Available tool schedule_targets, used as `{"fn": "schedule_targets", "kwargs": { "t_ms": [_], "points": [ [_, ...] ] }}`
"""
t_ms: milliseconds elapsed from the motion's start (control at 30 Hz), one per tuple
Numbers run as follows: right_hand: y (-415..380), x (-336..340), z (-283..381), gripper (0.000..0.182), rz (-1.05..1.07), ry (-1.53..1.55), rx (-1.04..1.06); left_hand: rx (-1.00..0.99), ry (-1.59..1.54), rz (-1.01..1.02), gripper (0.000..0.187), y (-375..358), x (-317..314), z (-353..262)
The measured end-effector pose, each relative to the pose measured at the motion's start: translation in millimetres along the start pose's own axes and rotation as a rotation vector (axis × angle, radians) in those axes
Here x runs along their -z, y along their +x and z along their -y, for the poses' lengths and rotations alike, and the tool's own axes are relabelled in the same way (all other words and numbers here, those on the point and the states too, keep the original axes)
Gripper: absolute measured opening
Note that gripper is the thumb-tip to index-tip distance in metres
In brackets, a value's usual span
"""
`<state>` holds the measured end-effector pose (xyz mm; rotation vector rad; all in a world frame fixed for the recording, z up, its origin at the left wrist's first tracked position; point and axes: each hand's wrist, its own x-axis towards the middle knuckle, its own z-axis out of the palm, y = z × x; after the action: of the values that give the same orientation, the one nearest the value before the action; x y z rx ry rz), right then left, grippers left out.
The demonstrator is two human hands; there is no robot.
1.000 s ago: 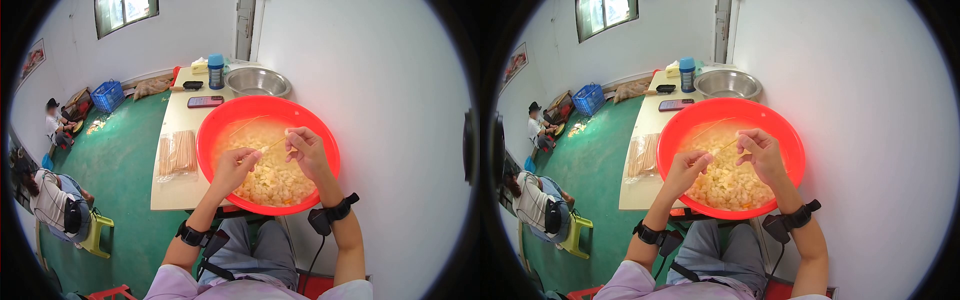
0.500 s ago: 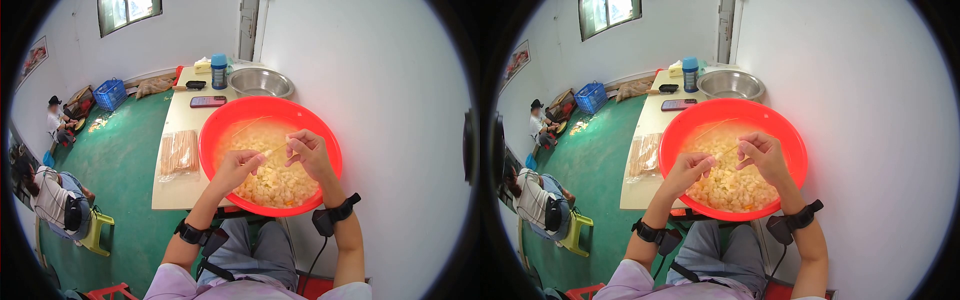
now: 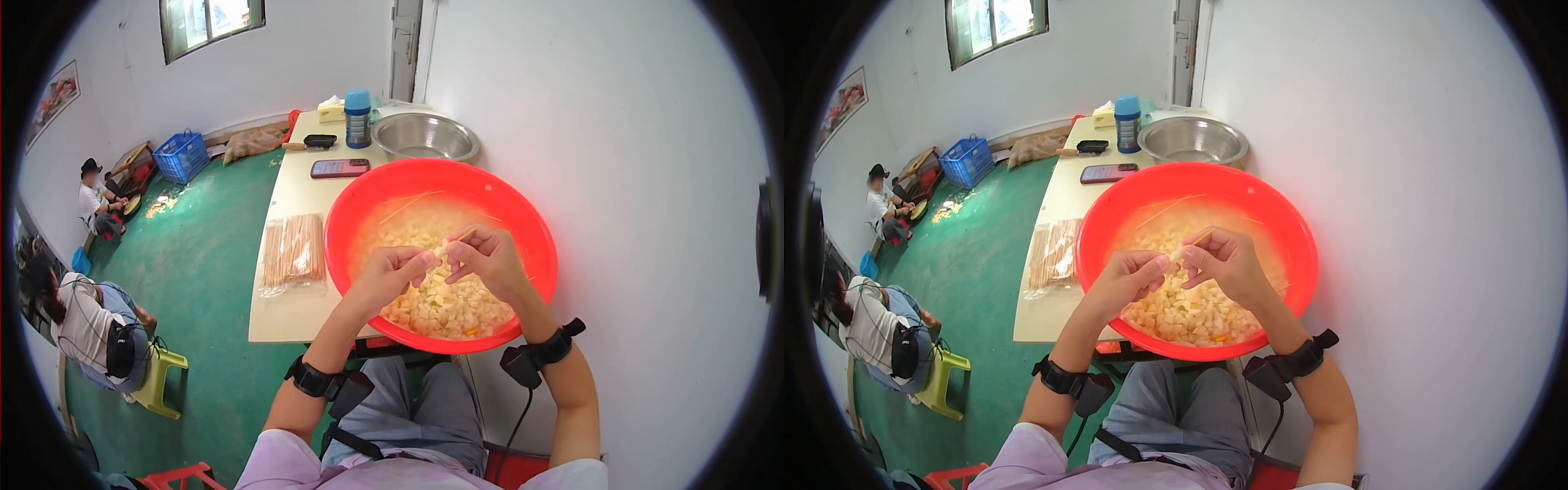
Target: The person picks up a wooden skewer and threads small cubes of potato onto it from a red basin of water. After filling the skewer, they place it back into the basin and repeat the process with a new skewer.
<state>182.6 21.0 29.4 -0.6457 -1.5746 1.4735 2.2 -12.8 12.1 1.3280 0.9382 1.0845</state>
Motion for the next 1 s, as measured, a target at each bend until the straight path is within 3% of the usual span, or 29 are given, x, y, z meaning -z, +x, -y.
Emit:
{"fn": "schedule_targets", "kwargs": {
  "t_ms": [167,367,467,567,767,1000],
  "points": [
    [2.1,4.8,-0.7,0.019,-0.017,-0.062,-0.038,-0.017,0.011,-0.062,0.023,4.4,-3.9,6.2],
    [5.6,9.9,-20.7,0.015,-0.249,-0.607,0.082,-0.141,-0.12,-0.39,0.019,8.5,-1.2,9.1],
    [4.2,14.0,-17.8,0.018,-0.131,-0.872,0.045,-0.142,-0.142,-0.413,0.019,7.4,-0.5,8.2],
    [2.5,12.3,-20.8,0.015,-0.039,-0.83,0.035,-0.148,-0.189,-0.468,0.018,7.4,-0.6,6.1],
    [-4.3,24.0,-39.5,0.016,0.357,-0.971,0.172,-0.208,-0.246,-0.465,0.019,7.1,2.8,7.7],
    [-1.0,23.3,-29.2,0.016,0.351,-0.94,0.041,-0.208,-0.213,-0.466,0.022,6.2,1.9,5.8]
  ]
}}
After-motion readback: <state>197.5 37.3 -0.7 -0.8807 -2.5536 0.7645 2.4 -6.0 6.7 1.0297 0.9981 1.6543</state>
